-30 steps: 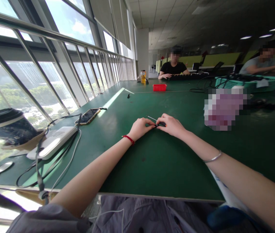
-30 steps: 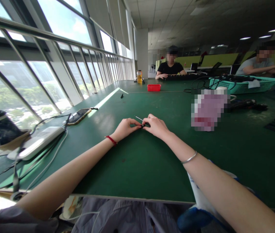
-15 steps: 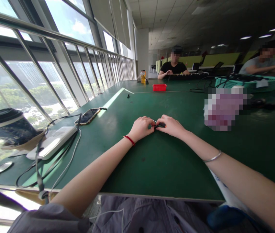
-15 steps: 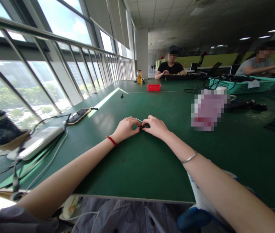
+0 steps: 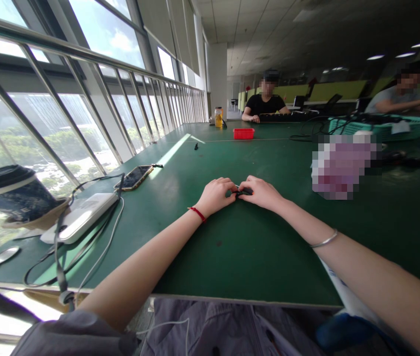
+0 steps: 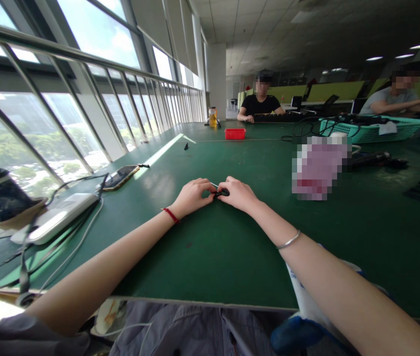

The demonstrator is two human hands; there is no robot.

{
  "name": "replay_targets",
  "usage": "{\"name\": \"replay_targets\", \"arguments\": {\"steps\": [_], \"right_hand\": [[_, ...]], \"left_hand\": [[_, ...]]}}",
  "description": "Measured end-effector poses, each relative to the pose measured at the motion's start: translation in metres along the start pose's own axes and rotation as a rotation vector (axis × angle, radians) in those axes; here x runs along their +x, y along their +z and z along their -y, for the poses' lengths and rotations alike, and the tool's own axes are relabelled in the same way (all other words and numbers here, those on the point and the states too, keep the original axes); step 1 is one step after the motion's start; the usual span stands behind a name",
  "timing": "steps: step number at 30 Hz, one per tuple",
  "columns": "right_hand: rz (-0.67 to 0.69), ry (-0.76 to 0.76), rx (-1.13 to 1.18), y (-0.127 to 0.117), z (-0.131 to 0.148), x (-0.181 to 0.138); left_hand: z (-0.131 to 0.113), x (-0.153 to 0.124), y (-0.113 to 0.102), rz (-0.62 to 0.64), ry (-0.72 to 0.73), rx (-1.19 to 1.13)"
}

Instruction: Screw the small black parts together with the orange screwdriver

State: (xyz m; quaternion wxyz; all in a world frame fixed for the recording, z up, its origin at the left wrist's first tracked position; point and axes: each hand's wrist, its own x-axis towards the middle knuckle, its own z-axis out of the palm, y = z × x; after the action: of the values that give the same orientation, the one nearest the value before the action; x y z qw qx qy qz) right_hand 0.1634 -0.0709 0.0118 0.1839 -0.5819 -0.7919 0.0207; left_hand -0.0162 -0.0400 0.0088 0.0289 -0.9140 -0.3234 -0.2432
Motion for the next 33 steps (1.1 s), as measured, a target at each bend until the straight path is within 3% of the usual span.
{"name": "replay_targets", "arguments": {"steps": [8,15,27,33], "right_hand": [[-0.018,0.084,-0.005,0.0010,0.0017,-0.0001],[-0.080,0.089,0.136,0.0009,-0.0015,0.0019],[-0.110,0.078,0.139,0.0020,-0.0003,0.0028],[-0.136,0.081,0.266,0.0050,-0.0042,0.0055]], "left_hand": [[-0.0014,0.0003,-0.0016,-0.039,0.032,0.083],[-0.0020,-0.0002,-0.0023,-0.036,0.041,0.168],[0.0005,-0.0004,0.0015,-0.125,0.096,0.127],[-0.0007,0.0002,0.0002,-0.192,0.085,0.002]]}}
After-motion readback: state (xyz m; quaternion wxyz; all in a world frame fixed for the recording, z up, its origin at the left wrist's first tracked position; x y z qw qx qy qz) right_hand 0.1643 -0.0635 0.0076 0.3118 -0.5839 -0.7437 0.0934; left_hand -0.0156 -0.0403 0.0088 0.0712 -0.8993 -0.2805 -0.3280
